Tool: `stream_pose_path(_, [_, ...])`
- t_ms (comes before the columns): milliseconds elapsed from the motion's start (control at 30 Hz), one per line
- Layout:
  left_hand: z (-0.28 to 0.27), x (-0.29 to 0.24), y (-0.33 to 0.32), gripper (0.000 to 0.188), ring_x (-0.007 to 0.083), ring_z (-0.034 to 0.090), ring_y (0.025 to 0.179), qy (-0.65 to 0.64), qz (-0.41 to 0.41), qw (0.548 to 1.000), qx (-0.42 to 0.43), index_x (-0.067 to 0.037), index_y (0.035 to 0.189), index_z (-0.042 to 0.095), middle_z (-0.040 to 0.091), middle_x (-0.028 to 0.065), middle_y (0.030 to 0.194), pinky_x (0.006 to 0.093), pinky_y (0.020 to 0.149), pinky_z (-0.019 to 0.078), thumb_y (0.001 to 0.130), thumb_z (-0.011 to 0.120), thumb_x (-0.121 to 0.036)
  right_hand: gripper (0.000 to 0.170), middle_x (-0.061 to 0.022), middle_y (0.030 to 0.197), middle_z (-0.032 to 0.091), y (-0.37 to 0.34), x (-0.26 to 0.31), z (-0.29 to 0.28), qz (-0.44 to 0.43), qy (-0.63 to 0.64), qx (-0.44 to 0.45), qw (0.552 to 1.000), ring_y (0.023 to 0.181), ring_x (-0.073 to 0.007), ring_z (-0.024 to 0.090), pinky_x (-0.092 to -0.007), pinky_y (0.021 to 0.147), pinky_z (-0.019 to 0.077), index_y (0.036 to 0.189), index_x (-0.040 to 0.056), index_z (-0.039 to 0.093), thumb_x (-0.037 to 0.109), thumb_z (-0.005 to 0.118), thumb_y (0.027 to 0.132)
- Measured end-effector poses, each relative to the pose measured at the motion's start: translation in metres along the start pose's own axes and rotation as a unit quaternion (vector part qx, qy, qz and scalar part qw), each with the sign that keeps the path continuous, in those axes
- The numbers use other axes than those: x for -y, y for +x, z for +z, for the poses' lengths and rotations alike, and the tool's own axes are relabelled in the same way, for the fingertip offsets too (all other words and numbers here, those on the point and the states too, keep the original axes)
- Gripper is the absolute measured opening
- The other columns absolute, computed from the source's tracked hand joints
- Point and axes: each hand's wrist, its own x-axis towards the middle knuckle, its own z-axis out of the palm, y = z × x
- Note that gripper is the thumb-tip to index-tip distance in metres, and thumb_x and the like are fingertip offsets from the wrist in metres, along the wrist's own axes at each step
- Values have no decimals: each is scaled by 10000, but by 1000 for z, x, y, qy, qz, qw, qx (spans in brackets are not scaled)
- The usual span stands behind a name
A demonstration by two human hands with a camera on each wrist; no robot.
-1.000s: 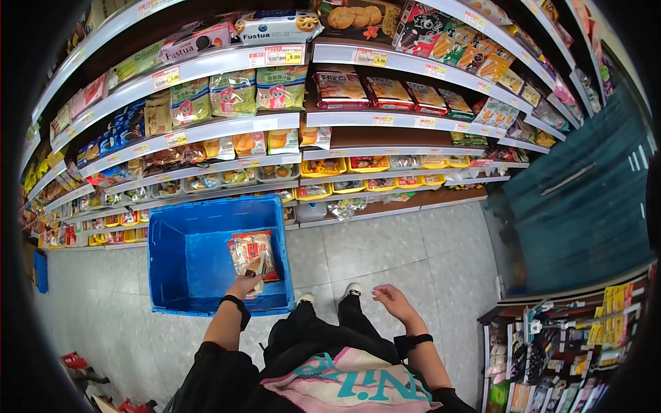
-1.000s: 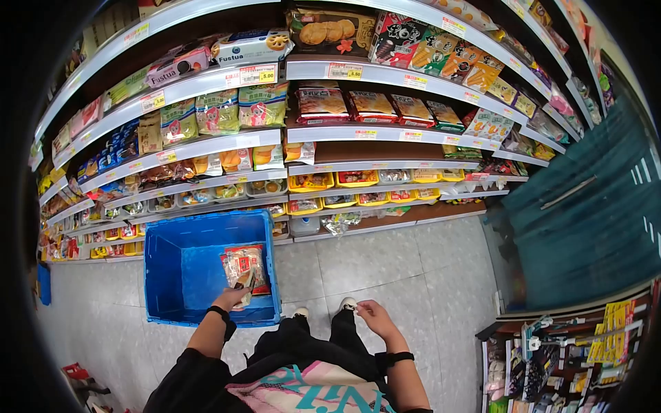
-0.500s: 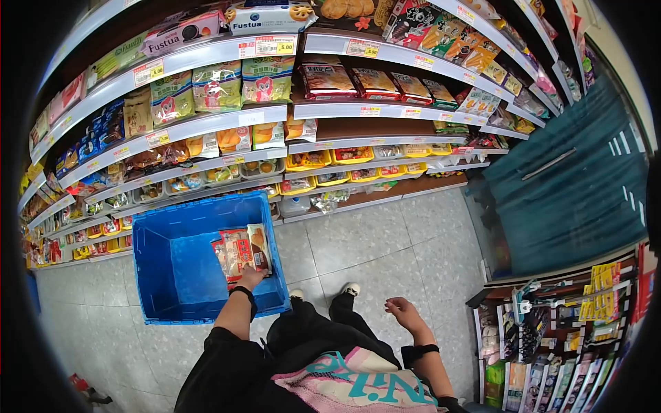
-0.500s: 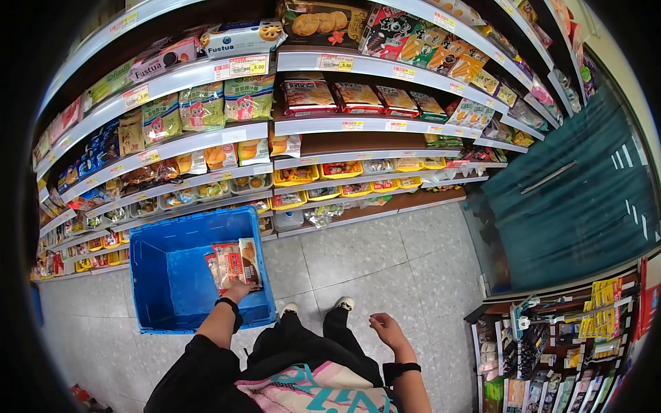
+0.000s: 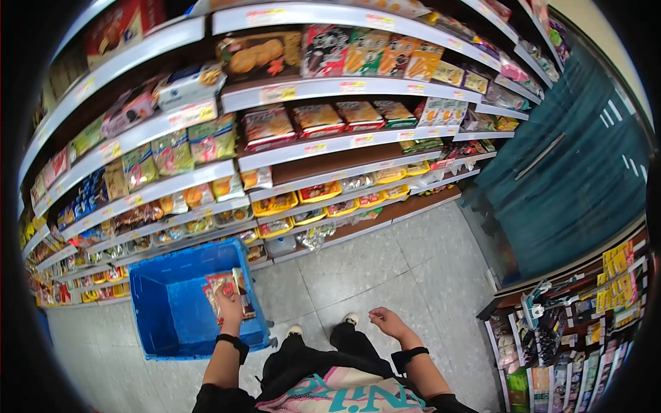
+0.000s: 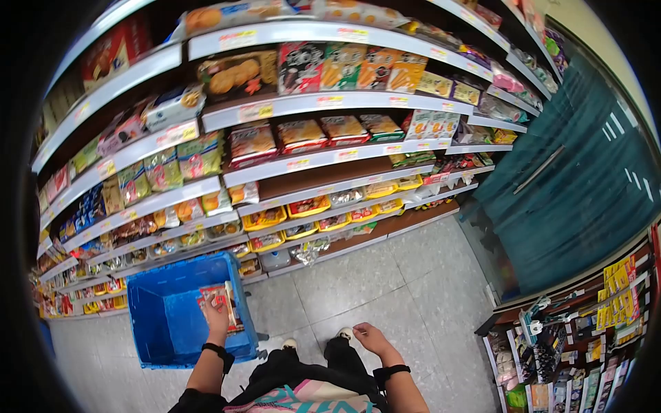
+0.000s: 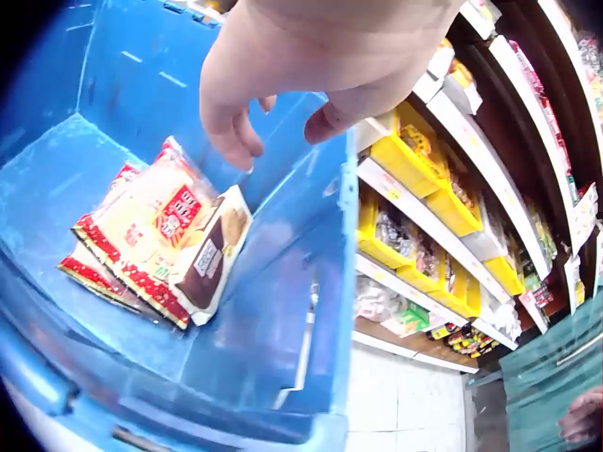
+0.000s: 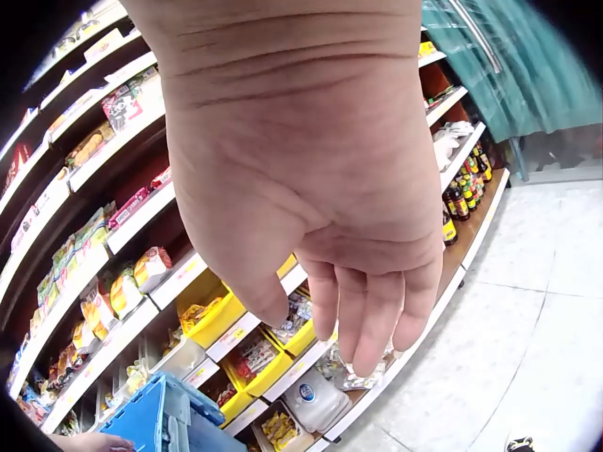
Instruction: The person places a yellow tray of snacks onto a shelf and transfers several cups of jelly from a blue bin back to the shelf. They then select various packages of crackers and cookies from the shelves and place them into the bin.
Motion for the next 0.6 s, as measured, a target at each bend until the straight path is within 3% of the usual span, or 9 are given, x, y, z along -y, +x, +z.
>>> stream_pose_path(67, [21, 3, 6, 527, 268, 589, 993, 13, 122, 992, -35, -6, 1279, 391, 335, 179, 1270, 320, 807, 527, 784, 558, 62, 367, -124, 1011, 660, 10, -9, -18, -8, 4, -7, 1000, 913, -204, 638, -322, 820, 493, 1124, -9, 598, 283, 606, 902])
stream_pose_path(167, [56, -58, -6, 515, 265, 577, 1004, -17, 85, 996, 30, -17, 1259, 401, 343, 173, 1256, 308, 816, 525, 777, 563, 61, 358, -123, 998, 662, 20, -21, -49, -17, 11, -22, 1000, 904, -205, 637, -323, 817, 494, 1114, -5, 605, 282, 607, 900])
stream_pose_path(300, [132, -92, -7, 507, 262, 572, 1018, -23, 193, 978, 81, -23, 1236, 414, 346, 169, 1268, 310, 805, 526, 761, 565, 71, 348, -128, 979, 665, 34, -44, -92, -25, 20, -48, 998, 899, -208, 636, -324, 811, 497, 1101, -3, 612, 278, 609, 896])
stream_pose_path(433, [203, -153, -26, 476, 266, 584, 1020, -34, 174, 967, 181, -35, 1220, 443, 350, 163, 1266, 319, 801, 542, 776, 587, 58, 333, -124, 979, 666, 31, -67, -131, -19, 42, -76, 996, 893, -203, 636, -319, 807, 498, 1098, 0, 612, 265, 607, 898])
stream_pose_path(600, [287, -209, -44, 476, 258, 603, 1009, -24, 243, 938, 245, -45, 1224, 443, 366, 160, 1256, 310, 759, 548, 789, 615, 44, 325, -117, 976, 665, 20, -114, -171, 7, 75, -105, 992, 894, -203, 643, -315, 801, 501, 1095, -13, 601, 246, 611, 898])
